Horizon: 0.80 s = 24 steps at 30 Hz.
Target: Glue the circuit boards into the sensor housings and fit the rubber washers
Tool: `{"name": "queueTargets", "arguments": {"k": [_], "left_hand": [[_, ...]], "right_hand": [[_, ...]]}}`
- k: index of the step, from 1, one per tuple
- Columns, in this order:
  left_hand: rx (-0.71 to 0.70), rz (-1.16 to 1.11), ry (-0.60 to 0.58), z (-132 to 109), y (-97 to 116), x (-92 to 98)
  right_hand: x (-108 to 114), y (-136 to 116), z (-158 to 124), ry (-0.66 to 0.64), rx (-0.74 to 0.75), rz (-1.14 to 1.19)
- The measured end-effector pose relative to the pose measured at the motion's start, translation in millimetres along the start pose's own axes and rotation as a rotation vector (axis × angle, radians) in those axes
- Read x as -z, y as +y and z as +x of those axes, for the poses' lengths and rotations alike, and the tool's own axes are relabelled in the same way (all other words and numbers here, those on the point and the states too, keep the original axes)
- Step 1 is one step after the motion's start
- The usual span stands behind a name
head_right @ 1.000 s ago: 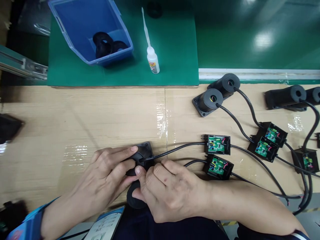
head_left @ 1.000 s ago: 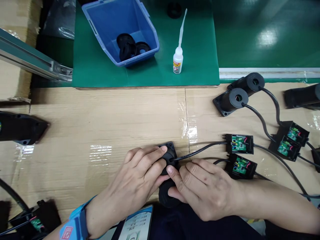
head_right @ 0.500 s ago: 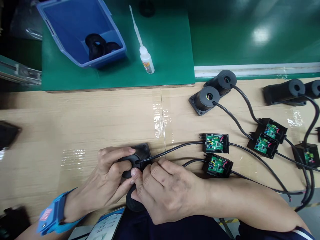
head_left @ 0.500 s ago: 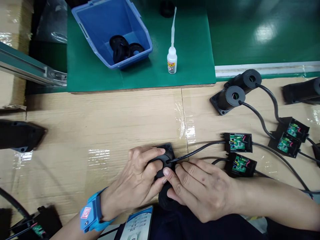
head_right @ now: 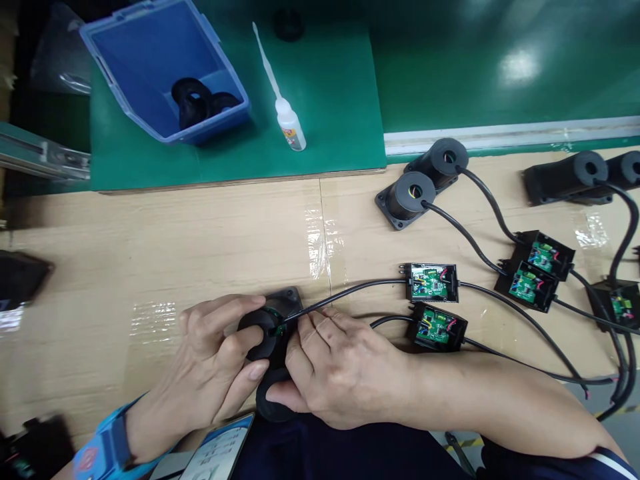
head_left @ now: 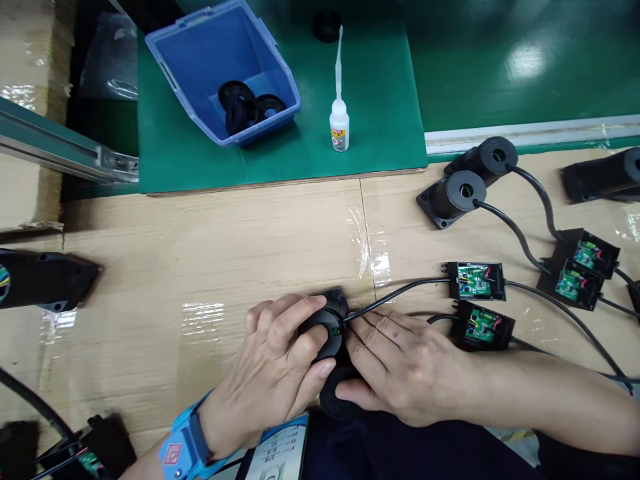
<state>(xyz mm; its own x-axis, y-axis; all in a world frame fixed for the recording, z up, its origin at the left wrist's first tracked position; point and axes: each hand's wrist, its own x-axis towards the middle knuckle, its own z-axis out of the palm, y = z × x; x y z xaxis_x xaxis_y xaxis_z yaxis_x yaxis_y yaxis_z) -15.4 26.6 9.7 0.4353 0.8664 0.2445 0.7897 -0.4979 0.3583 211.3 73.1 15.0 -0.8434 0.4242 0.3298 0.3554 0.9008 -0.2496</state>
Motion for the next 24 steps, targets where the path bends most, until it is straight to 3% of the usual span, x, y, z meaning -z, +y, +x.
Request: {"name": "queueTargets", "arguments": {"k": [4, 8, 13, 19, 24], "left_hand": [[0.054, 0.064, 0.007, 1, 10, 5.3], [0.071, 0.111, -0.031, 4, 17, 10.2], [0.095, 0.000, -0.033, 9, 18, 17.7], [0.072, -0.043, -0.047, 15, 11, 24.4], [0.012, 0.040, -0.064, 12, 4, 26.5]], "right_hand": [[0, 0, -1, -0.006, 0.014, 0.004], [8, 6, 1, 0.083, 0.055, -0.014], [18, 14, 2, 0.187, 0.063, -0.056], [14, 8, 1, 0.082, 0.075, -0.048], [7, 2, 3, 0.082, 0.102, -0.094]]}}
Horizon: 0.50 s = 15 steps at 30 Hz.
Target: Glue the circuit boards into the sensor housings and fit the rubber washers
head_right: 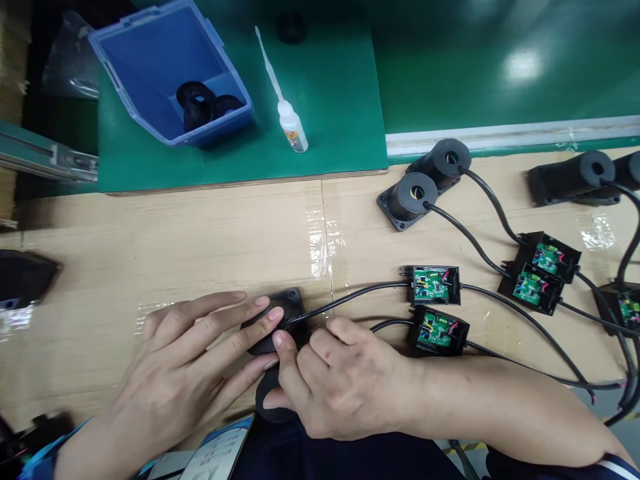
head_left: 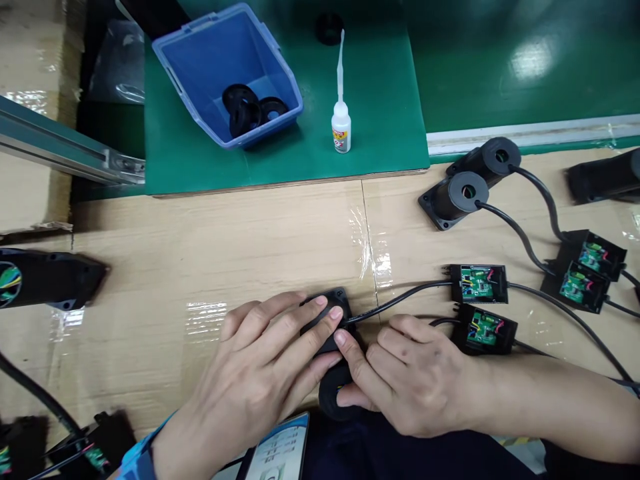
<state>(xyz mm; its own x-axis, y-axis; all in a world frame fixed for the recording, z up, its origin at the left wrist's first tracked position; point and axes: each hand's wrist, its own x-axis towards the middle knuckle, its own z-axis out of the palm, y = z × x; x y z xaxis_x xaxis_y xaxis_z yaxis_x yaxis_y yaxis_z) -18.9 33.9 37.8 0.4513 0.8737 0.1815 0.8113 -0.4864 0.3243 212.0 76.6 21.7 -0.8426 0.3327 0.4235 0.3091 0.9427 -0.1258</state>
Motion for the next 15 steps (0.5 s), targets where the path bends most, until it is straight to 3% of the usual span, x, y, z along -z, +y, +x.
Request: {"name": "queueTargets", "arguments": {"k": [3, 6, 12, 15], "left_hand": [[-0.019, 0.006, -0.046, -6, -7, -0.5], [-0.031, -0.149, -0.055, -8, -15, -6.6], [0.396, -0.841, -0.018, -4, -14, -32.6], [0.422, -0.945, 0.025, -3, -12, -38.6]], "right_hand": [[0, -2, 2, -0.034, 0.020, -0.019], [1, -2, 2, -0.067, 0.016, -0.033], [1, 0, 2, -0.053, -0.005, -0.006], [0, 2, 3, -0.060, -0.008, -0.001]]}}
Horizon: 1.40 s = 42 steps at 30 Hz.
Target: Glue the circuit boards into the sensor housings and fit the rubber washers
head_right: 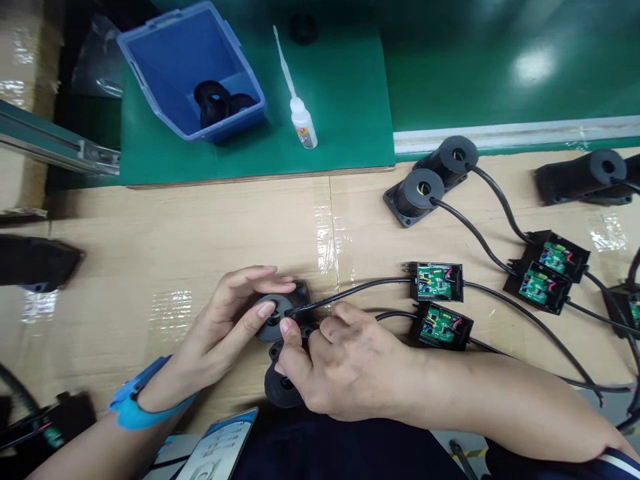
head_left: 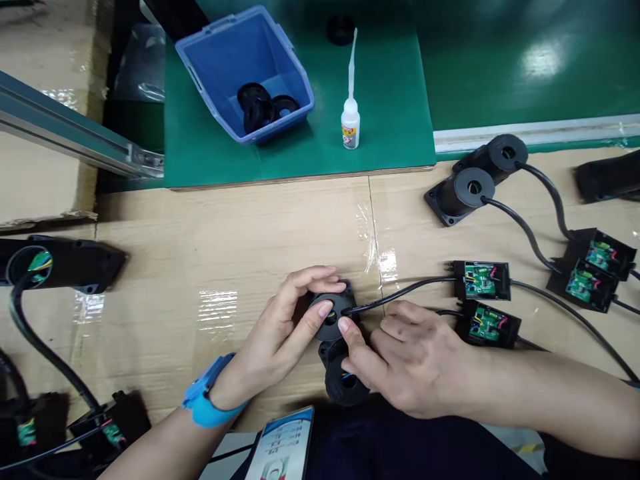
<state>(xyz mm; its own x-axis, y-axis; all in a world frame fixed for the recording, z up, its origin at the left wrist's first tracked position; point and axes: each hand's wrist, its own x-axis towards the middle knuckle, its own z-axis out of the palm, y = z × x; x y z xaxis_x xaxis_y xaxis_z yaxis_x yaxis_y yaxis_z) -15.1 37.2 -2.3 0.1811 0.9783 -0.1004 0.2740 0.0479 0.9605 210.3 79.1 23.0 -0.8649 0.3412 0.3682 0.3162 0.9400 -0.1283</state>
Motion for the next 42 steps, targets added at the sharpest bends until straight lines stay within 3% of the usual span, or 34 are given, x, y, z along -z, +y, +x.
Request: {"name": "queueTargets", "arguments": {"k": [7, 12, 17, 23, 29, 35, 42], "left_hand": [[0.066, -0.083, -0.058, 16, 5, 2.2], [-0.056, -0.020, -0.045, 20, -2, 4.4], [-0.129, 0.018, -0.241, 12, -5, 21.3], [-0.272, 0.386, -0.121, 4, -4, 23.7], [-0.305, 0.453, -0.119, 3, -10, 20.5], [-0.303, 0.453, -0.101, 3, -9, 20.2], [-0.294, 0.438, -0.075, 4, -10, 18.2]], "right_hand": [[0, 0, 0, -0.047, 0.003, 0.001], [0, 1, -2, -0.032, 0.026, -0.007], [2, 3, -4, -0.033, 0.023, 0.000], [1, 1, -2, -0.037, 0.033, -0.015], [2, -3, -3, -0.031, 0.052, -0.083], [10, -14, -9, 0.080, 0.117, -0.094], [22, -15, -14, -0.170, 0.085, -0.177]]}}
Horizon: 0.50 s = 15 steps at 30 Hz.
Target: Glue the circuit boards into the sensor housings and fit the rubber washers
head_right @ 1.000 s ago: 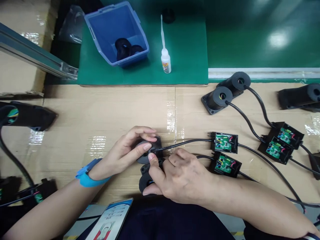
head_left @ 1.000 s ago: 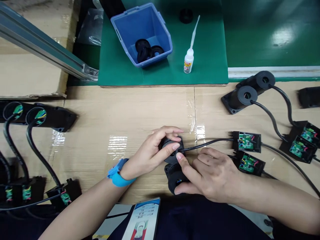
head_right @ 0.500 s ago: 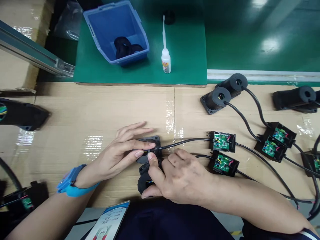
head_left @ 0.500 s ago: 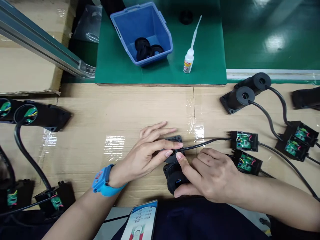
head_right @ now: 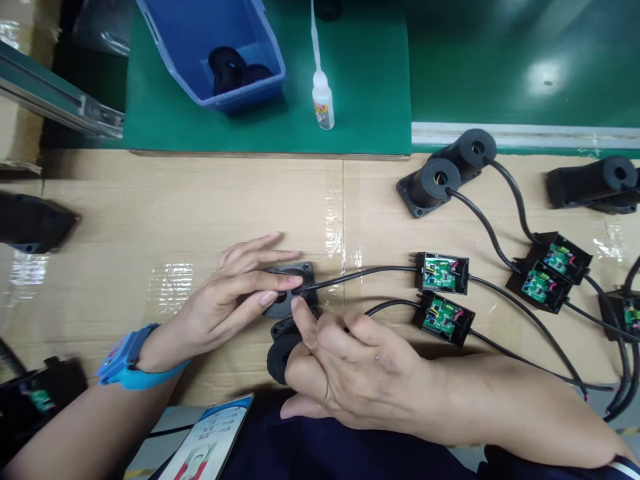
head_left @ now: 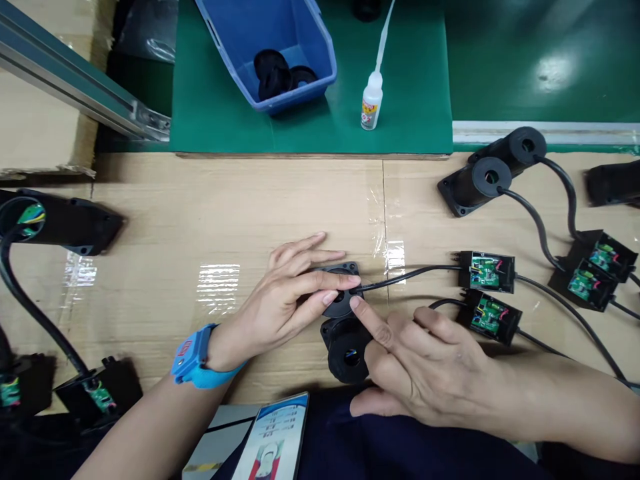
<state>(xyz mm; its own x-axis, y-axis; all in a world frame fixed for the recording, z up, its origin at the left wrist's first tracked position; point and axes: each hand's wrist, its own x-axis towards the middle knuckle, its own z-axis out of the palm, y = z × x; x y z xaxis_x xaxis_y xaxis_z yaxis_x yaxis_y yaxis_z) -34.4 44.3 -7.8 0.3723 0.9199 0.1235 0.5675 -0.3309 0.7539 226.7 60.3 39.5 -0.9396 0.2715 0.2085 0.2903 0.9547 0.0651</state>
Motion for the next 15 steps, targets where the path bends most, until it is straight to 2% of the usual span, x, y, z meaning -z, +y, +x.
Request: {"name": "queueTargets", "arguments": {"k": [7, 15], "left_hand": [[0.033, -0.040, 0.018, 1, 1, -2.8], [-0.008, -0.024, -0.004, 2, 2, -2.4]], "right_hand": [[-4, 10, -4, -0.048, -0.029, 0.195], [-12, 12, -5, -0.006, -0.039, 0.212]]}}
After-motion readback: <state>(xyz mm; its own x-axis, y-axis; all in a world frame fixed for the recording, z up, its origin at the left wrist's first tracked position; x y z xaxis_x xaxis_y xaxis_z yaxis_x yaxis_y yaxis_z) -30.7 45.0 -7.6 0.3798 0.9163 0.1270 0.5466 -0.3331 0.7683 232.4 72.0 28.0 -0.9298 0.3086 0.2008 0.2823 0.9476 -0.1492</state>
